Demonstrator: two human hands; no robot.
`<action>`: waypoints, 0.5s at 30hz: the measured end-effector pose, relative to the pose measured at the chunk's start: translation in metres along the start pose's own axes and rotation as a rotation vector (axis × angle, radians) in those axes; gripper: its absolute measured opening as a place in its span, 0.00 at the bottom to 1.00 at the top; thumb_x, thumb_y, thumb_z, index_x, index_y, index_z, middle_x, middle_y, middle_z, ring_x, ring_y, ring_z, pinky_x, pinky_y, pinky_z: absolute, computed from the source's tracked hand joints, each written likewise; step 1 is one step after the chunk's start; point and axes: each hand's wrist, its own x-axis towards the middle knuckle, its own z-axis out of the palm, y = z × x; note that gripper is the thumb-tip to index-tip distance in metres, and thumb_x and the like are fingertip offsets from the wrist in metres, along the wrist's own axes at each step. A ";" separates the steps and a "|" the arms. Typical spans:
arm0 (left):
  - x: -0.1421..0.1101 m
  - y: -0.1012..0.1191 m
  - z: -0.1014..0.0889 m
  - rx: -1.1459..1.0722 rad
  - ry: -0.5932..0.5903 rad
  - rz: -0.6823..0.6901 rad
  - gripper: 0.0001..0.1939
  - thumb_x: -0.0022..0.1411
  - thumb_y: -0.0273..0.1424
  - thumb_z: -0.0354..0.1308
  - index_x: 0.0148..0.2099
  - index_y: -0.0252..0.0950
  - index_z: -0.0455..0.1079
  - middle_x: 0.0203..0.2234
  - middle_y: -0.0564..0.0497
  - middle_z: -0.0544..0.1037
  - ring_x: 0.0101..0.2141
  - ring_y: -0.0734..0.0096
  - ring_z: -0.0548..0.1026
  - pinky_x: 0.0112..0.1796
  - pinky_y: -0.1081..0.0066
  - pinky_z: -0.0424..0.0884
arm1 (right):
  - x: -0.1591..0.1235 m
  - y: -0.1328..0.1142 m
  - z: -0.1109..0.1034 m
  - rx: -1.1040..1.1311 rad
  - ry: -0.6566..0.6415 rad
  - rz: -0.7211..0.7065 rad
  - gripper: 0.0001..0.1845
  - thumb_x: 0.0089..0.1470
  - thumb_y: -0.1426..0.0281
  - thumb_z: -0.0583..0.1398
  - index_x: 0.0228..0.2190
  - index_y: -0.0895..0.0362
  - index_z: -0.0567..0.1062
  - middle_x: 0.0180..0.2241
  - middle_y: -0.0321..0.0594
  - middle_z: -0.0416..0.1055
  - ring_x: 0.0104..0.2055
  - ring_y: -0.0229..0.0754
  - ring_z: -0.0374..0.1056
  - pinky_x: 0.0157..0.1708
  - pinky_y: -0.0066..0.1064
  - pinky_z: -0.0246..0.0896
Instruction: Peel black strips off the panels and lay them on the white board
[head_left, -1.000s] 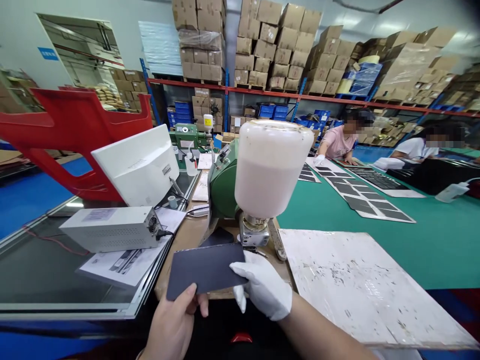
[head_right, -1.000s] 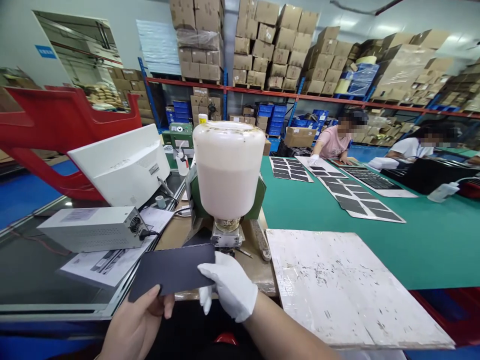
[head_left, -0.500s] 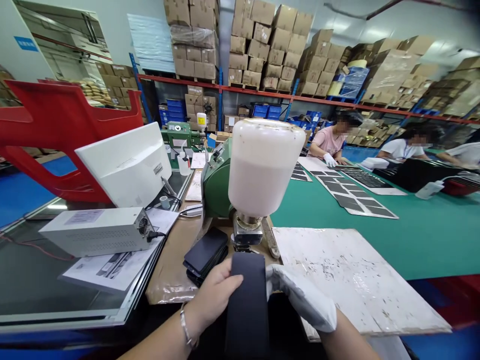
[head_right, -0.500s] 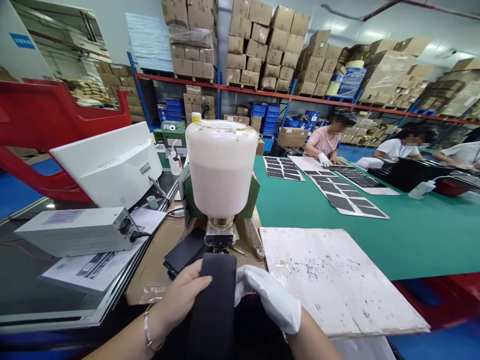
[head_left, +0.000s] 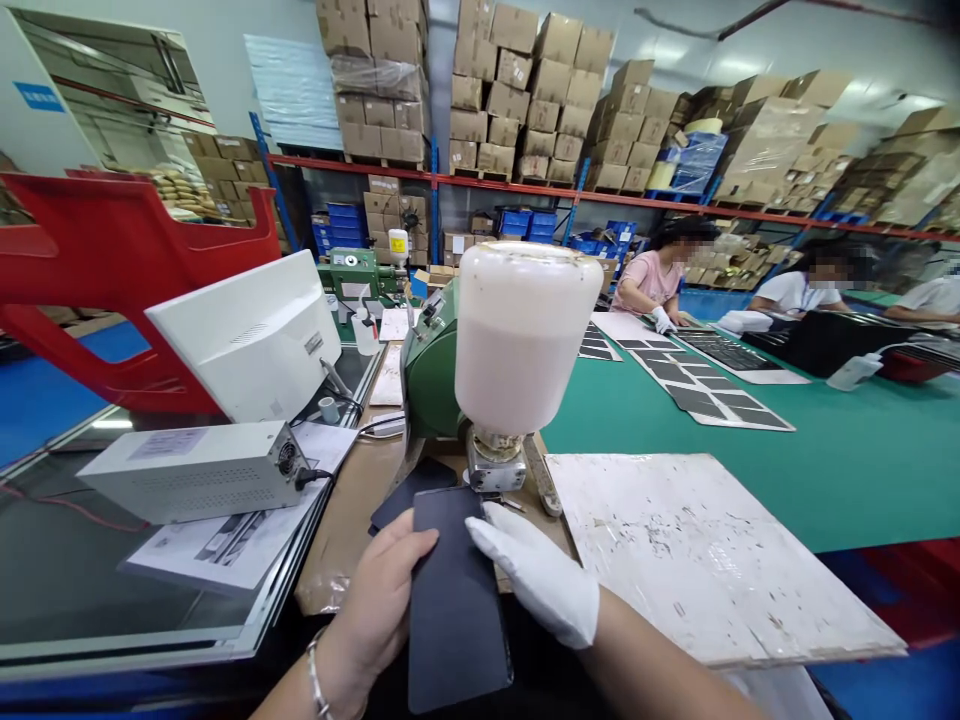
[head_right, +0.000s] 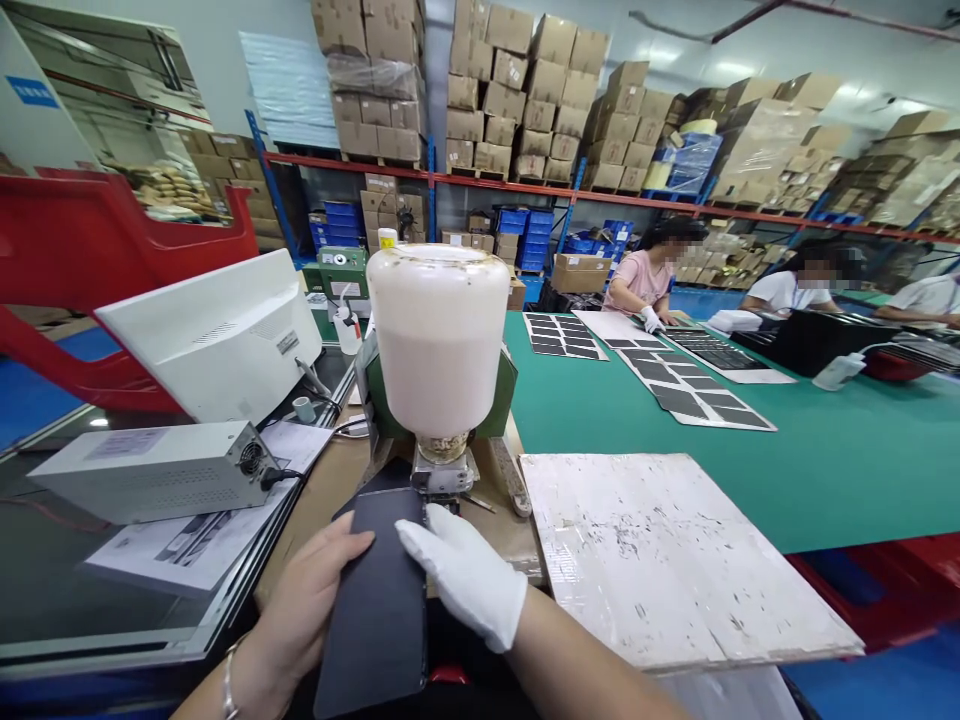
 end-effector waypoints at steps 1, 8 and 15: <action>-0.007 0.005 -0.008 0.008 0.030 0.024 0.13 0.54 0.30 0.59 0.44 0.35 0.72 0.31 0.48 0.79 0.28 0.67 0.75 0.30 0.71 0.71 | 0.006 -0.001 0.007 0.002 -0.048 0.006 0.18 0.56 0.58 0.55 0.45 0.52 0.73 0.45 0.41 0.71 0.49 0.46 0.66 0.51 0.39 0.59; -0.029 0.011 -0.040 0.309 -0.039 0.115 0.09 0.55 0.32 0.59 0.38 0.34 0.74 0.29 0.48 0.78 0.29 0.66 0.74 0.32 0.71 0.69 | 0.025 0.004 0.011 -0.025 -0.132 0.154 0.16 0.39 0.66 0.68 0.30 0.59 0.70 0.27 0.34 0.70 0.29 0.37 0.66 0.28 0.27 0.61; -0.003 -0.012 -0.025 0.738 -0.463 -0.130 0.04 0.48 0.23 0.56 0.27 0.32 0.71 0.22 0.56 0.72 0.25 0.75 0.66 0.26 0.76 0.60 | -0.009 0.015 -0.040 -0.129 0.187 0.191 0.11 0.39 0.75 0.64 0.22 0.57 0.64 0.19 0.28 0.63 0.21 0.32 0.60 0.22 0.24 0.54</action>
